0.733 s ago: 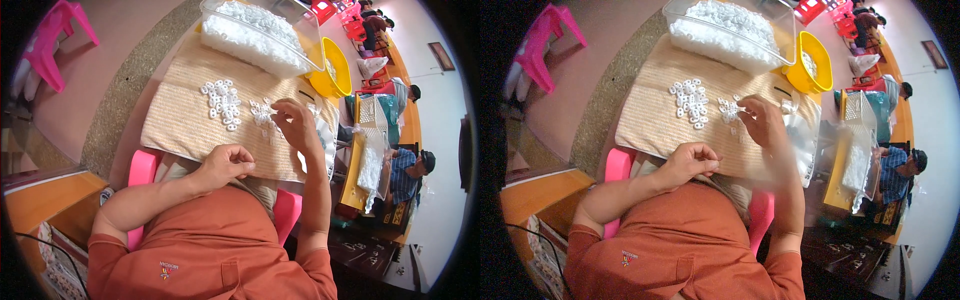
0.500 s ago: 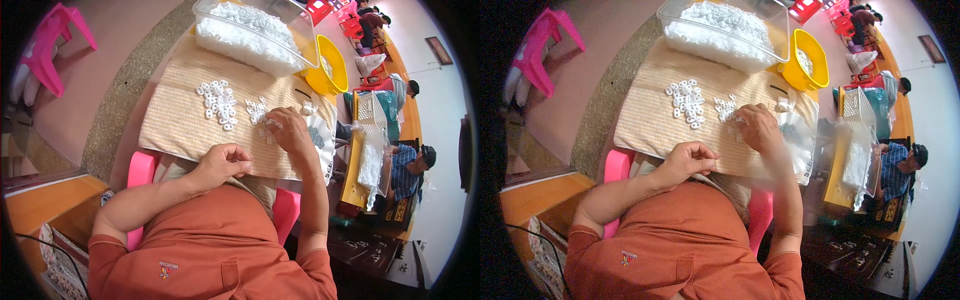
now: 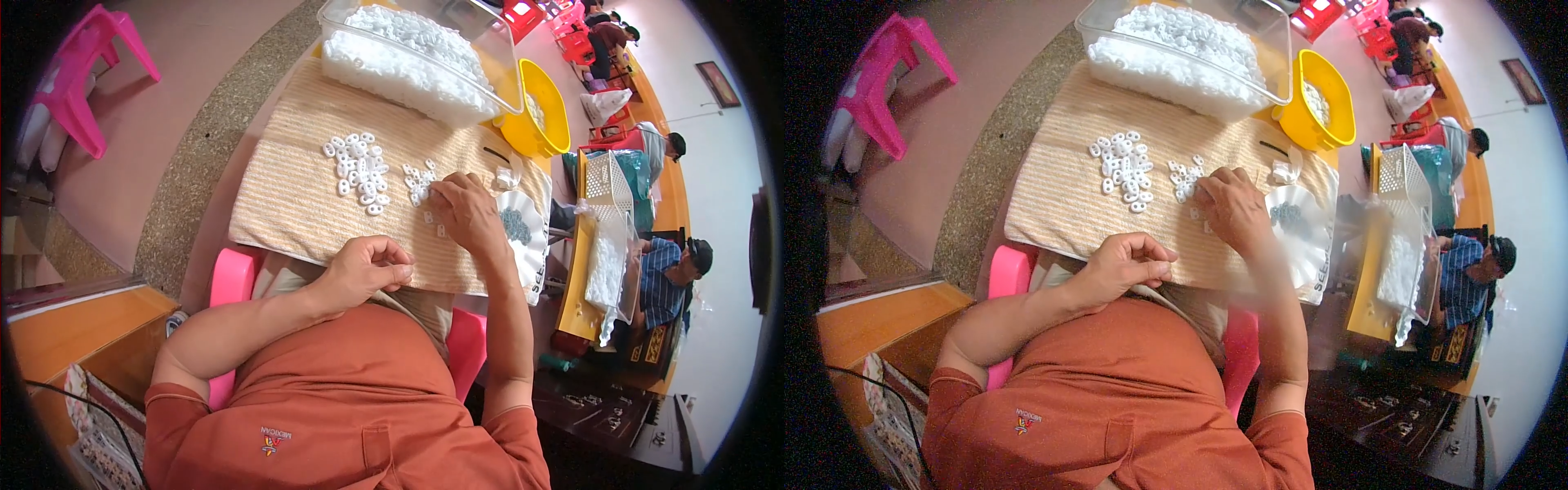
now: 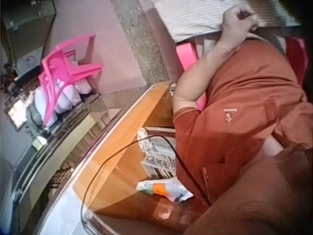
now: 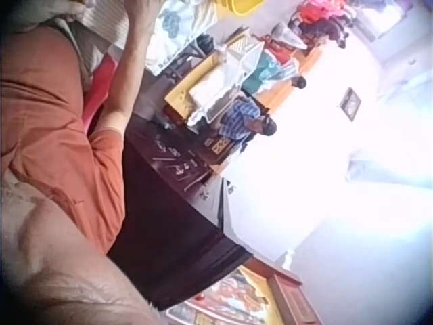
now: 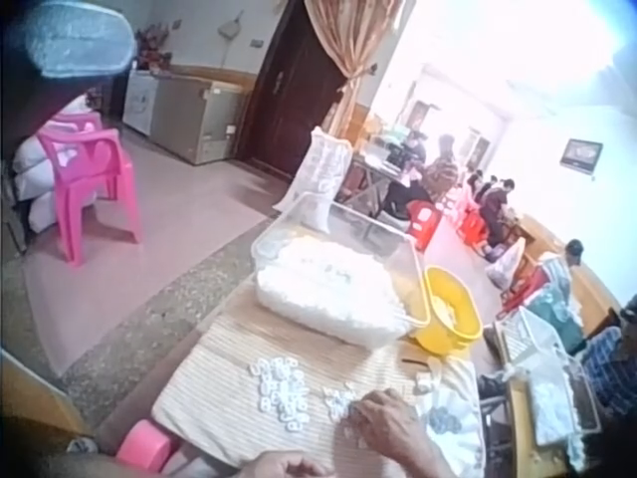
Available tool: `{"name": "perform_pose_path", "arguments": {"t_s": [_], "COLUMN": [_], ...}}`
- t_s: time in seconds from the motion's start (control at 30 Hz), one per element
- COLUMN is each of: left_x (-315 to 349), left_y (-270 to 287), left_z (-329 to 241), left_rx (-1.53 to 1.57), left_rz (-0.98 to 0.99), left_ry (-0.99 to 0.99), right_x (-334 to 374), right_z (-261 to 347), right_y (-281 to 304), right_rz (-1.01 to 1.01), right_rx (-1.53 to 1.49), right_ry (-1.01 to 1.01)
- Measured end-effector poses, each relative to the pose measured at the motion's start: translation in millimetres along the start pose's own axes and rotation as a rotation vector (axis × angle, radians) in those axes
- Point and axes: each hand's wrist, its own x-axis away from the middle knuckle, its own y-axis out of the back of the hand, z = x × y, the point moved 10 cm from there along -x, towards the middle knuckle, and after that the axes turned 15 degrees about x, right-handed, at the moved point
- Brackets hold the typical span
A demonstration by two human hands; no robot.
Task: Assembling small white plastic components by manually inserting pins into ring-shaped parts.
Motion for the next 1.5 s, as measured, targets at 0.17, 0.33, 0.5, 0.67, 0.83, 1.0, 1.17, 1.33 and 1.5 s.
{"name": "perform_pose_path", "arguments": {"t_s": [0.17,0.33,0.5,0.67,0.83,1.0,1.17,1.33,1.5], "left_x": [0,1,1,-1,1,2,1,1,0], "left_y": [0,0,-3,-1,0,-1,-5,-1,-1], "left_z": [1,0,-2,0,-1,-3,-4,-2,-2], "left_rx": [-0.013,-0.003,-0.004,-0.024,-0.069,-0.056,-0.031,-0.006,-0.040], "left_rz": [0.010,0.013,0.038,0.025,0.027,0.021,0.024,0.003,-0.006], "left_ry": [0.010,-0.014,-0.011,-0.024,-0.023,-0.048,-0.044,-0.036,-0.046], "right_x": [6,9,4,-3,-14,-26,-35,-37,-34], "right_z": [-2,-4,3,14,35,76,89,89,89], "right_y": [1,13,14,11,14,32,4,-6,-5], "right_rz": [-0.048,-0.217,-0.161,-0.078,0.048,-0.077,0.066,0.107,0.058], "right_rx": [0.002,-0.081,-0.076,0.014,0.087,-0.104,-0.015,-0.019,-0.066], "right_ry": [0.002,-0.005,-0.005,0.011,0.035,0.130,0.138,0.120,0.139]}}
